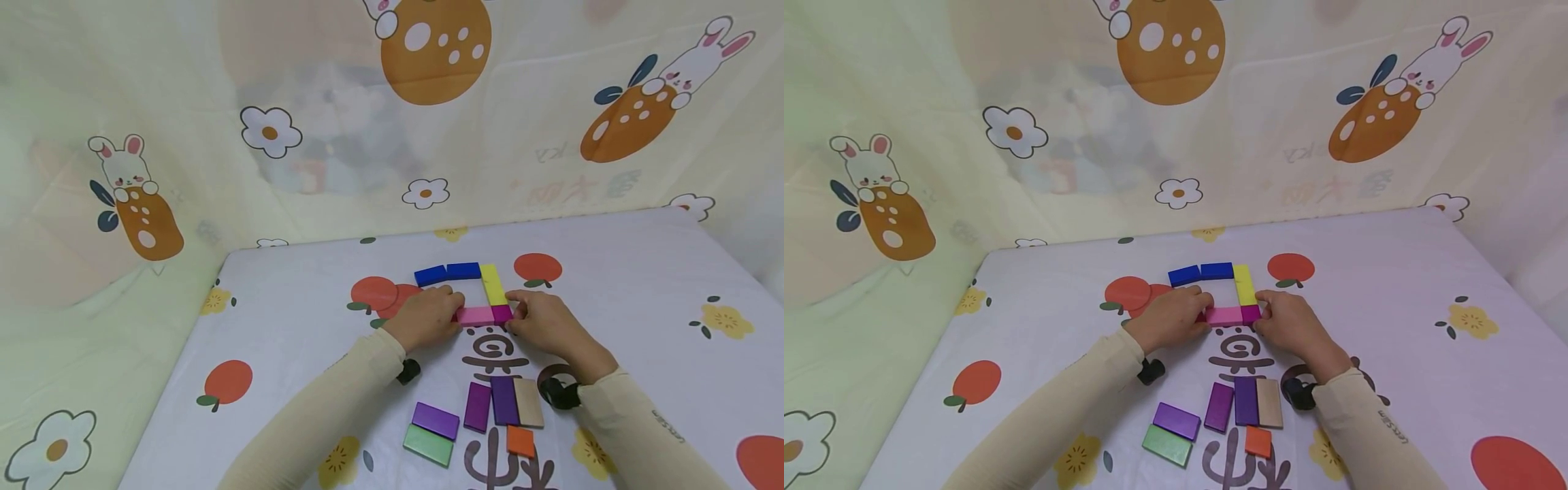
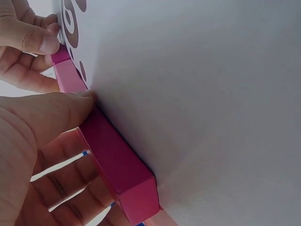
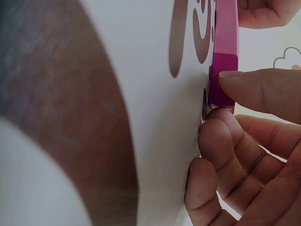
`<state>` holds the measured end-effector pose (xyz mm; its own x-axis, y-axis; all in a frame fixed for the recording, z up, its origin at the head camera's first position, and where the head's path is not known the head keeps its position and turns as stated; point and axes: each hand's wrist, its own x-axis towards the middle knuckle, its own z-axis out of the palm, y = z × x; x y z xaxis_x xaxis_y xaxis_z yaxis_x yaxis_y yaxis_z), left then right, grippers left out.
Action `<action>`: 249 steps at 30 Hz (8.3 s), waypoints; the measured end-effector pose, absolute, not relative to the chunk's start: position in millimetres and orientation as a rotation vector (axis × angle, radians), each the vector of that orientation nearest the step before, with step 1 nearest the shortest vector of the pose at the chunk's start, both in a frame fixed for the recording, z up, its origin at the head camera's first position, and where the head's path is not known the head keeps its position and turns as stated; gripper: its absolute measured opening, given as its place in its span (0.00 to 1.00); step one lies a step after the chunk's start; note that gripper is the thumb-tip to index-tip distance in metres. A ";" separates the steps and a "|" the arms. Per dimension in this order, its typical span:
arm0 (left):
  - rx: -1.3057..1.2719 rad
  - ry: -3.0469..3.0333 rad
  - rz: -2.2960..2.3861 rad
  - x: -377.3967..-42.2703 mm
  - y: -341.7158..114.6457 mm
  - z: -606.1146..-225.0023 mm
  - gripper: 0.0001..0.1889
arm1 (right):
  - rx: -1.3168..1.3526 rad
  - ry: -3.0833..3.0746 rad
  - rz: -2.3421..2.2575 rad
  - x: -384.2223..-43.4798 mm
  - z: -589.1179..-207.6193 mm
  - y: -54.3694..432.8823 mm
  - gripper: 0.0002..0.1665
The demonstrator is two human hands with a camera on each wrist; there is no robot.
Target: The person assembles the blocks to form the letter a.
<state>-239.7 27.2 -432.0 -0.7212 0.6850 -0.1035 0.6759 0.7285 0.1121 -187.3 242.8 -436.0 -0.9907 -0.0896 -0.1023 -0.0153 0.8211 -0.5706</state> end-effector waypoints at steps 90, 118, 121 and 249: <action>1.031 2.672 0.538 -202.0 -68.3 -435.4 0.24 | -0.576 2.714 -0.595 -147.9 -414.7 159.1 0.14; 1.053 2.642 0.535 -209.8 -69.0 -434.8 0.23 | -0.469 2.754 -0.618 -151.4 -418.7 151.1 0.14; 1.068 2.639 0.544 -209.9 -67.8 -434.2 0.22 | -0.456 2.770 -0.614 -150.2 -419.3 150.8 0.14; 1.348 2.796 0.126 -158.0 -3.9 -438.7 0.20 | -0.254 2.894 -0.621 -113.3 -420.6 235.3 0.41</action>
